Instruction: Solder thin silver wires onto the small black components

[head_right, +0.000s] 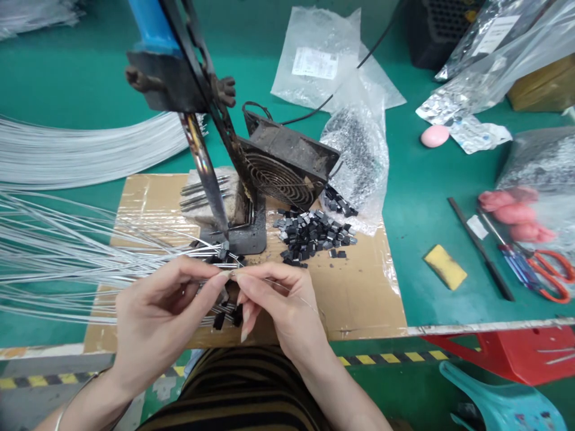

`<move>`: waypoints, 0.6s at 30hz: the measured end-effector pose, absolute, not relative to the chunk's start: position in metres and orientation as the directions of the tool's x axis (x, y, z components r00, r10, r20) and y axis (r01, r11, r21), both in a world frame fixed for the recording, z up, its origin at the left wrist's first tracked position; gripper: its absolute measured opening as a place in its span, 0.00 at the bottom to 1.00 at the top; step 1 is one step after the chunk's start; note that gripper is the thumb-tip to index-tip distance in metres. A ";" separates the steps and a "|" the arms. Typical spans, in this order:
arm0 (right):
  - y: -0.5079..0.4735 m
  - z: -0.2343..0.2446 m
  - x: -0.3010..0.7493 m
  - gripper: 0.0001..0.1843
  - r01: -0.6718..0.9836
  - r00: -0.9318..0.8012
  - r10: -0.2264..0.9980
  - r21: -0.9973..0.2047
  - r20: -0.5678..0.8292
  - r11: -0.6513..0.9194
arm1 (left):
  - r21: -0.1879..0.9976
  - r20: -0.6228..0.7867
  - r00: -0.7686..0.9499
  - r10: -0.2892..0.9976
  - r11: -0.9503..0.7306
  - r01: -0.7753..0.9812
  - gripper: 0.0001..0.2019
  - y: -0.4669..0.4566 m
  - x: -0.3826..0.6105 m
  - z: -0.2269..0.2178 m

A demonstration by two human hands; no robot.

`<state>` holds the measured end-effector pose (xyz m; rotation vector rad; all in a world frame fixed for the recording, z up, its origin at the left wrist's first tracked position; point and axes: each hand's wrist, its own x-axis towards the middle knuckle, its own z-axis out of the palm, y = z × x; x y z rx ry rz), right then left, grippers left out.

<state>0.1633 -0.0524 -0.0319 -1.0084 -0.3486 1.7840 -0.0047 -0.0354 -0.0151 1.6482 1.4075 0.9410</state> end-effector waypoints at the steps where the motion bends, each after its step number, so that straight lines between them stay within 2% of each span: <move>1: -0.053 -0.032 0.163 0.07 -0.636 -0.131 0.872 -0.635 -0.471 -0.438 | 0.891 0.072 0.117 0.991 -0.116 0.438 0.05 -0.035 -0.004 -0.015; 8: -0.054 -0.031 0.158 0.07 -0.675 -0.104 0.872 -0.610 -0.478 -0.415 | 0.848 0.159 0.108 0.981 -0.192 0.494 0.06 -0.037 0.001 -0.015; 18: -0.053 -0.030 0.156 0.07 -0.690 -0.099 0.872 -0.599 -0.480 -0.408 | 0.852 0.164 0.102 0.981 -0.193 0.486 0.05 -0.039 0.001 -0.018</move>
